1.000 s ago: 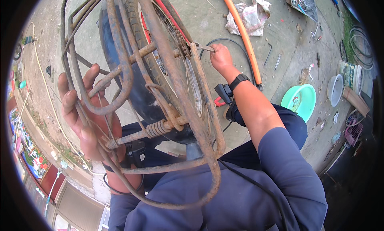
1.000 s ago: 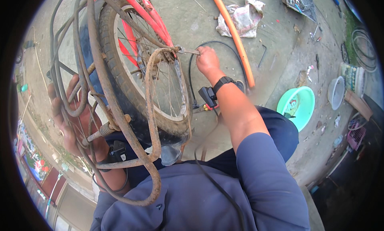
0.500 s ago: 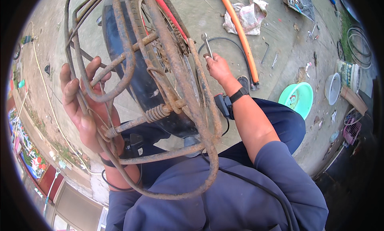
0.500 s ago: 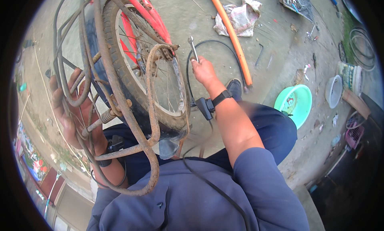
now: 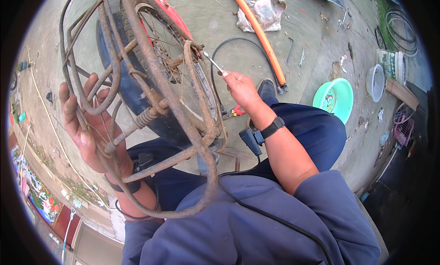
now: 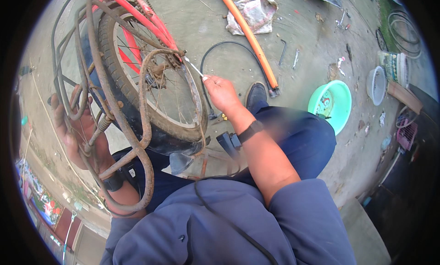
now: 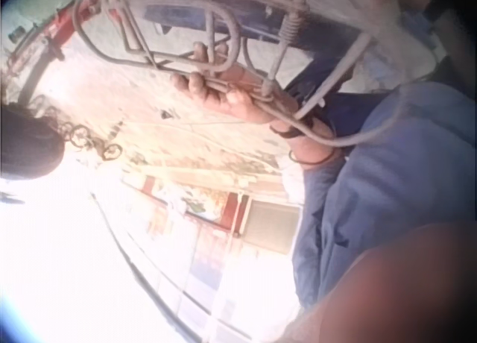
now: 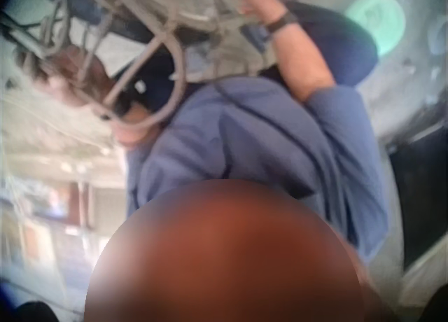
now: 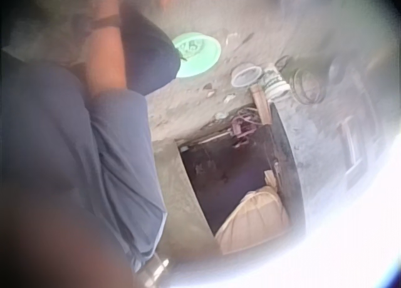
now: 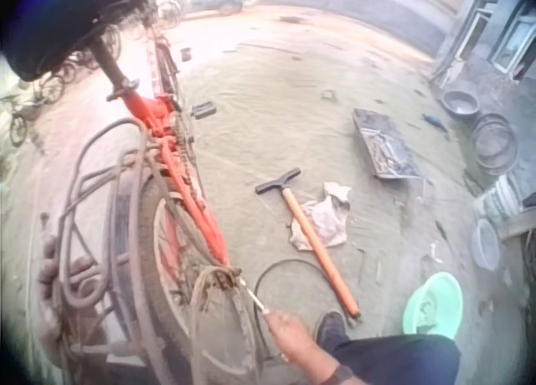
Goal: The person uses a wrench to tighten bolts on the rear rack of a red bicycle, then uses a hammer to tap the rack into place. The person also uses pliers to adjust a small component near the rear wheel axle.
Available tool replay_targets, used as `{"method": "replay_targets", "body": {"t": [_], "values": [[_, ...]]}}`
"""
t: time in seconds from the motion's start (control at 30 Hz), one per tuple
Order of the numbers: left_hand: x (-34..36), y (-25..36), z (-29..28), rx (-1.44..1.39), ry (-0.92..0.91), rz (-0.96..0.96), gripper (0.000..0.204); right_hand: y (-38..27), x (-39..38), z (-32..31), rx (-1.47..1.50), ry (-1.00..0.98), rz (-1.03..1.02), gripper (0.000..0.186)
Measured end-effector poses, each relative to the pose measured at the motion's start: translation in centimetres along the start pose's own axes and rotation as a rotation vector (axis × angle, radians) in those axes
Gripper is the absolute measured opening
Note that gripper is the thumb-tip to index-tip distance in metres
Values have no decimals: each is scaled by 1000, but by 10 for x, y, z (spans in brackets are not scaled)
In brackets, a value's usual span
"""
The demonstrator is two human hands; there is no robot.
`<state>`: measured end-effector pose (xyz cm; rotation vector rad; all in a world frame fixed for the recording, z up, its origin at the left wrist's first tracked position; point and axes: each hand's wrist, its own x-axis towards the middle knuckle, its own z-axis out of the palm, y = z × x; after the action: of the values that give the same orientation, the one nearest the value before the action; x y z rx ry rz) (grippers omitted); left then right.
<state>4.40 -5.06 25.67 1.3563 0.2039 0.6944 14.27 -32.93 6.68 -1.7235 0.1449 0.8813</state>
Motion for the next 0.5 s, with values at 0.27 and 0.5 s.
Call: {"method": "replay_targets", "body": {"t": [0.27, 0.5], "values": [[0, 0, 1, -7, 25, -6, 67, 1, 1, 4, -75, 69, -85, 40], [-3, 2, 5, 30, 45, -10, 67, -4, 3, 11, -31, 84, -62, 40]]}}
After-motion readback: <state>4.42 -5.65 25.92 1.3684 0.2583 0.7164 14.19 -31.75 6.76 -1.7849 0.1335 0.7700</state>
